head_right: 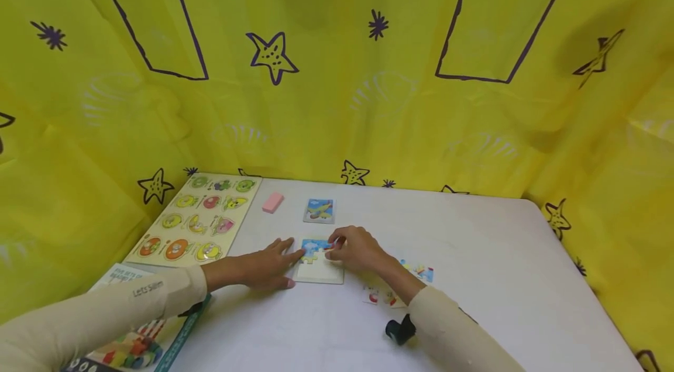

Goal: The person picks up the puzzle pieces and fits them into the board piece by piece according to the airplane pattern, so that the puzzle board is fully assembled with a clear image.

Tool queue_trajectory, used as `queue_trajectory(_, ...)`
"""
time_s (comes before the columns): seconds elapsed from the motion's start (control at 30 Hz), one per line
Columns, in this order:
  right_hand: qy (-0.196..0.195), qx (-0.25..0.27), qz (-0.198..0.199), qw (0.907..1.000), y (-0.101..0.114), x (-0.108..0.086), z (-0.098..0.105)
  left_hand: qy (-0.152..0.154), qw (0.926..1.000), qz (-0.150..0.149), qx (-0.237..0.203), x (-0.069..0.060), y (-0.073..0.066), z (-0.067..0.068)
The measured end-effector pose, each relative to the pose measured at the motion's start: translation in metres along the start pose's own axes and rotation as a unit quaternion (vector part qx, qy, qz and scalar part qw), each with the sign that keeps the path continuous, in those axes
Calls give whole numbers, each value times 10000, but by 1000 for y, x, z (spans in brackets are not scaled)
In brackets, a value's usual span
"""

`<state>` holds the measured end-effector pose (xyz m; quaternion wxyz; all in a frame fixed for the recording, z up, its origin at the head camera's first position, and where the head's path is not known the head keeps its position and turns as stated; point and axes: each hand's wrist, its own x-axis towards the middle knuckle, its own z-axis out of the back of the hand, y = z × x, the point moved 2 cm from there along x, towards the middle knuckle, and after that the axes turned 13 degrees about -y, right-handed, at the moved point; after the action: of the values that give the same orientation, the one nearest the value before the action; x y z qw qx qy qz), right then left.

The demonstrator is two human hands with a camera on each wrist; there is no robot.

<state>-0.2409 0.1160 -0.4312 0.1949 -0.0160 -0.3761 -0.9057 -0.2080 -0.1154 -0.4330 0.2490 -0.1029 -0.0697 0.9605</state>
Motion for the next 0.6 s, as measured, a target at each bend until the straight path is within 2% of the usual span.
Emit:
queue_trajectory(0.4, 6, 74, -90, 9999, -48, -33, 55, 13, 9999, -120, 30, -2, 0, 3)
queue_trajectory(0.6, -8, 59, -191, 9998, -67, -52, 76, 144, 9997, -69, 179, -1, 0, 3)
